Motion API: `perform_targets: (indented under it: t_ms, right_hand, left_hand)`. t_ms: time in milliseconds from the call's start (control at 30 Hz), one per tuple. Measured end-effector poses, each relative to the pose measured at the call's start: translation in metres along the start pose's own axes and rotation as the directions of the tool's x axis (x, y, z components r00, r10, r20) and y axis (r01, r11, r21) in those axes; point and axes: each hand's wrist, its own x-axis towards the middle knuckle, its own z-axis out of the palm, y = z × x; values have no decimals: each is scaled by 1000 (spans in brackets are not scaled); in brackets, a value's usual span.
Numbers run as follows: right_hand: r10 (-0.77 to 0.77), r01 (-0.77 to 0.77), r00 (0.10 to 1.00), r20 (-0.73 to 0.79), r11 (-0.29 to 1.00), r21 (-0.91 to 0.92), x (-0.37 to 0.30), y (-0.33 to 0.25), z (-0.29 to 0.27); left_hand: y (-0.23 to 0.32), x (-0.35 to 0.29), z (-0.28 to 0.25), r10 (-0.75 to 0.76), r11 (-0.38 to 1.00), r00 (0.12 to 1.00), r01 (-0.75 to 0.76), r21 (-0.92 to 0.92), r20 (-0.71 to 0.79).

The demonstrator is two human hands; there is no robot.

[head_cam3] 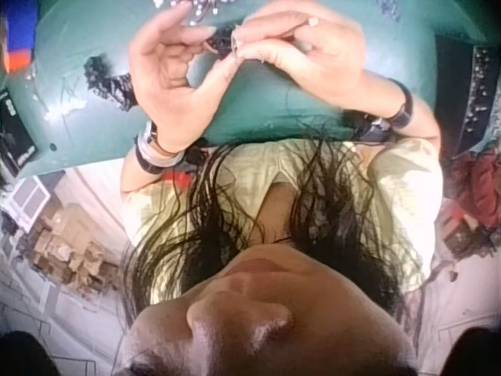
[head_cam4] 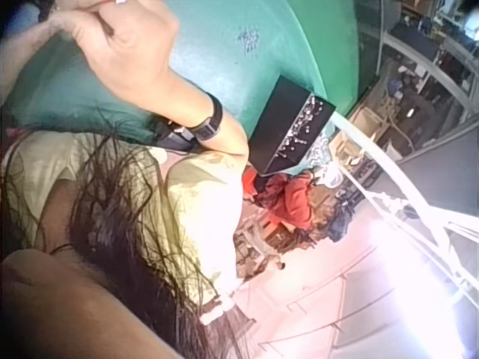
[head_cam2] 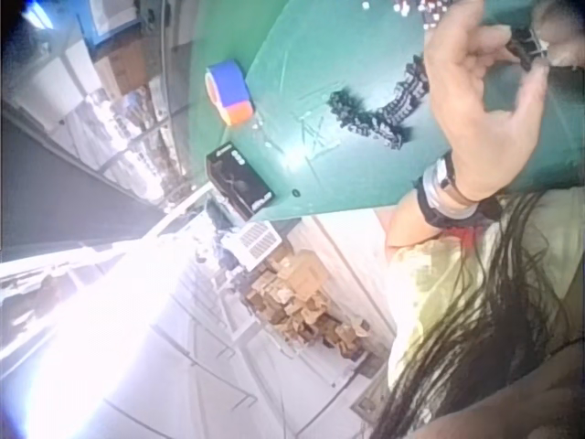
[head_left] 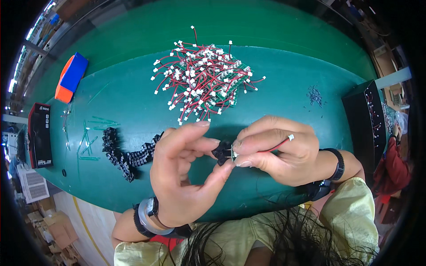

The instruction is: Assembling small electrical connectors into plastic housings and organizing PCB panels.

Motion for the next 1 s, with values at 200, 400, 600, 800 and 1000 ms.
perform_targets:
  t_ms: [200,400,600,800,1000]
  right_hand:
    - [45,-40,998,-52,994,104,-4,4,6]
    - [-31,29,999,-38,998,-61,-3,-2,6]
    - [-138,136,990,7,968,-210,-1,-2,7]
    - [29,-29,1000,-2,992,-123,-2,-5,6]
    - [168,-173,983,71,982,72,-3,-2,2]
  left_hand:
    - [3,-1,-3,39,992,997,-46,119,61]
    - [2,-3,-2,129,962,989,-141,232,67]
    - [2,-4,-3,96,971,993,-110,214,74]
    - [6,-3,1,1,986,1000,-3,169,13]
    - [4,-2,2,-131,985,991,132,-115,15]
